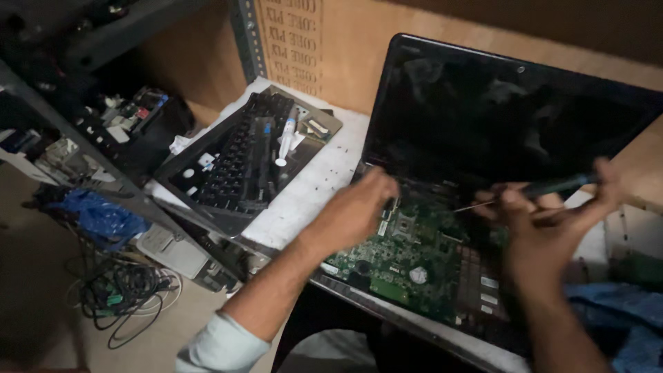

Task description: The person works on a disassembled laptop at a workbench, manipulating components on the exposed motherboard inside the laptop chassis. They use a screwdriver to work on the board, handle small internal parts by hand, and lift and reposition a small board component while continuing the repair.

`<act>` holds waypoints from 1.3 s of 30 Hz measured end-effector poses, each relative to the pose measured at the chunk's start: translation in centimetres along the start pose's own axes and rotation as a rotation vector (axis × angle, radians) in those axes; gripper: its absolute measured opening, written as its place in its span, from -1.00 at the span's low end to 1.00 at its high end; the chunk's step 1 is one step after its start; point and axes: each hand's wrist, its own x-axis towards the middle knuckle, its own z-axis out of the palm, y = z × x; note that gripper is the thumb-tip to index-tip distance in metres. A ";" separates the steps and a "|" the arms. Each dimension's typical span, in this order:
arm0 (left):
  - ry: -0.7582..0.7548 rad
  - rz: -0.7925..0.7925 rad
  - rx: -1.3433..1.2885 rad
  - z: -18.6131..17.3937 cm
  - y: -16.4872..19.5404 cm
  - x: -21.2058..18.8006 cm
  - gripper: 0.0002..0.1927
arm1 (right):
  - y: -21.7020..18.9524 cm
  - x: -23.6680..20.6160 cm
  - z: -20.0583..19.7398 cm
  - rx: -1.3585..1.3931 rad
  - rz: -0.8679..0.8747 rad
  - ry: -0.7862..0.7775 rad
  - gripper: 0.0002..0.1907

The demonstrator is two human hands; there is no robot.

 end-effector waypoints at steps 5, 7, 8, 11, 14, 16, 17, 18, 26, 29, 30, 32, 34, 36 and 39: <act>-0.180 0.125 -0.161 2.6 -0.1 4.9 -0.84 | 1.4 -0.5 0.7 0.100 -0.050 -0.073 -0.13; -0.201 0.172 -0.233 3.8 -1.1 6.3 -0.85 | 1.9 -0.2 0.6 0.026 -0.112 -0.046 -0.14; -0.207 0.176 -0.265 4.4 -1.5 6.8 -0.84 | 2.1 -0.1 0.5 -0.010 -0.143 -0.030 -0.15; -0.278 0.101 -0.301 6.1 -2.8 6.7 -0.81 | 2.7 0.4 0.6 0.101 -0.079 -0.014 -0.13; -0.336 0.054 -0.331 6.8 -3.7 6.0 -0.81 | 3.3 0.5 1.2 0.144 -0.098 0.000 -0.15; -0.341 0.046 -0.357 6.8 -3.9 5.5 -0.82 | 3.4 0.4 1.4 0.126 -0.099 -0.022 -0.12; -0.332 0.051 -0.364 6.6 -3.9 5.4 -0.82 | 3.3 0.4 1.6 0.120 -0.107 -0.032 -0.11; -0.324 0.056 -0.371 6.4 -3.9 5.4 -0.81 | 3.3 0.4 1.7 0.114 -0.119 -0.045 -0.12; -0.190 0.144 -0.149 4.5 -2.3 5.7 -0.81 | 2.5 0.2 1.7 0.018 -0.247 -0.094 -0.17; -0.256 0.124 -0.069 4.0 -1.8 5.4 -0.83 | 2.6 0.0 1.5 -0.019 -0.307 -0.113 -0.18; -0.289 0.111 -0.037 3.9 -1.7 5.4 -0.85 | 2.7 0.0 1.5 -0.019 -0.301 -0.119 -0.18; -0.243 0.211 0.024 3.8 -1.5 5.4 -0.84 | 2.8 0.0 1.5 -0.020 -0.292 -0.130 -0.18; -0.225 0.264 0.069 3.8 -1.4 5.4 -0.84 | 3.1 0.2 1.5 -0.094 -0.344 -0.170 -0.17; -0.234 0.272 0.098 4.0 -1.3 5.5 -0.83 | 3.4 0.3 1.6 -0.123 -0.361 -0.194 -0.17; -0.189 0.326 0.169 4.2 -1.3 5.3 -0.83 | 3.8 0.4 1.7 -0.091 -0.349 -0.219 -0.16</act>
